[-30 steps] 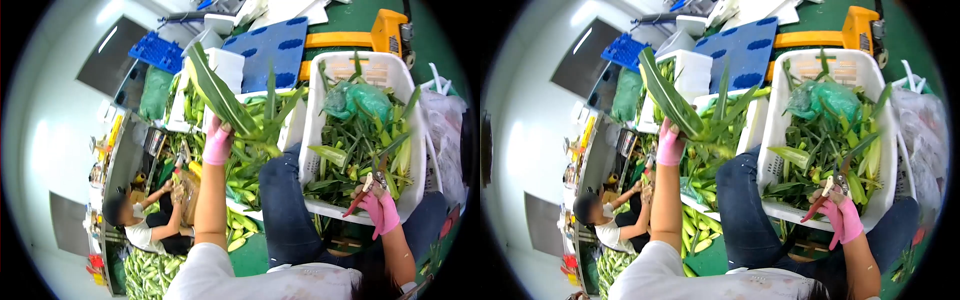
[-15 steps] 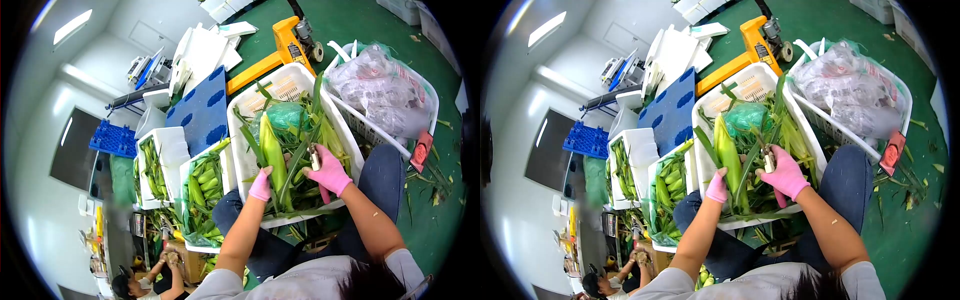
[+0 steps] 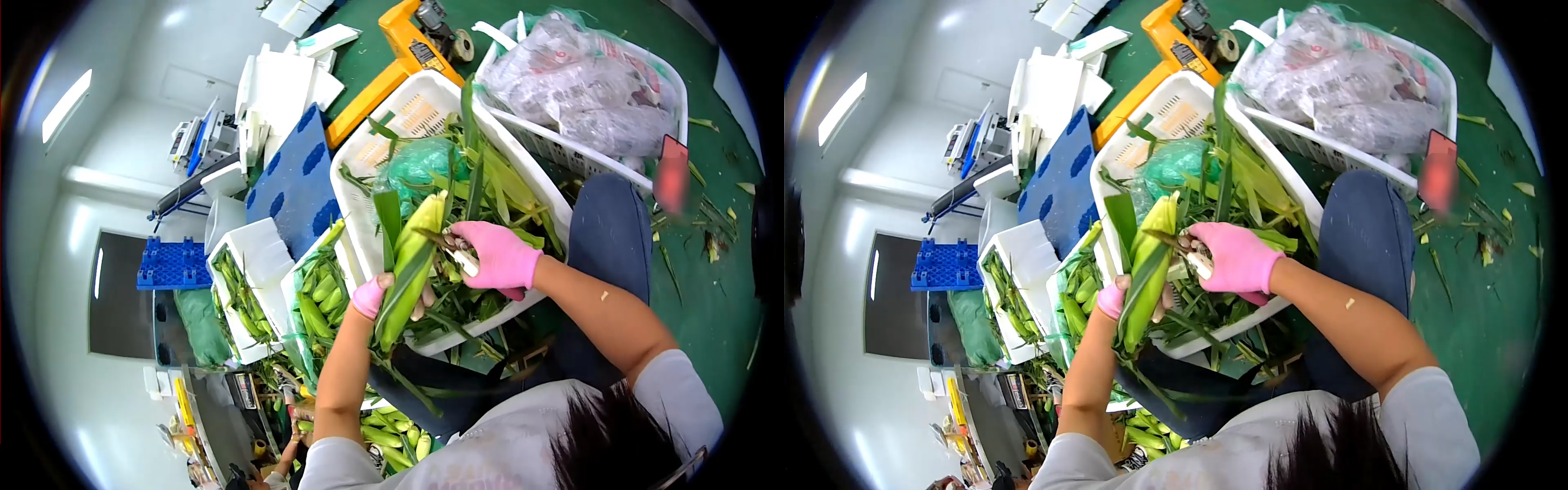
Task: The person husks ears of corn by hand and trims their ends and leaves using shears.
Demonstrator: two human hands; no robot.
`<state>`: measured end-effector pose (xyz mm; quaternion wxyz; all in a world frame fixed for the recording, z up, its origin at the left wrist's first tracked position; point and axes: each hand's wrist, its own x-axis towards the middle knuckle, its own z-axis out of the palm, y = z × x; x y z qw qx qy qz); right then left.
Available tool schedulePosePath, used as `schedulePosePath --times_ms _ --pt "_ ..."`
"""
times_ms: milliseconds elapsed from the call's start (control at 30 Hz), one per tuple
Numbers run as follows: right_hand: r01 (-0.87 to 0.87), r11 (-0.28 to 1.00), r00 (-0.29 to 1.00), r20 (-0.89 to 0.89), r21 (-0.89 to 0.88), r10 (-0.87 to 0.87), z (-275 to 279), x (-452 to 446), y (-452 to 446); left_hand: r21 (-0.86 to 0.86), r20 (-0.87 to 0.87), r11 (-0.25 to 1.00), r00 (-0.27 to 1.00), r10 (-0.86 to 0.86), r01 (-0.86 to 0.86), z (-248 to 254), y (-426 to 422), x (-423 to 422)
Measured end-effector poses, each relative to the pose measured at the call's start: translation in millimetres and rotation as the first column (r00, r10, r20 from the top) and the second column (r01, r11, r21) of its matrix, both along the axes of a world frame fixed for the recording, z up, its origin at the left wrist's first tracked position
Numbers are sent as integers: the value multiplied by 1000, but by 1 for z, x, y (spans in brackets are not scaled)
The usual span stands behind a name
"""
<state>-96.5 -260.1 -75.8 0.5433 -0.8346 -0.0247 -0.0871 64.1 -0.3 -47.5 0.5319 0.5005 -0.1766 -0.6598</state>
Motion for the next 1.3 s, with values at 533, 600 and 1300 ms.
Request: schedulePosePath --times_ms 533,600,1300 --pt "488 872 859 -166 -24 -485 18 1 -14 346 603 929 728 -326 130 84 14 43" --pt "570 821 822 -24 46 -569 13 2 -22 526 625 814 536 -568 249 80 11 60" --pt "335 921 933 -205 201 -295 -2 -12 24 -98 964 899 -264 -20 -428 46 -11 -72"
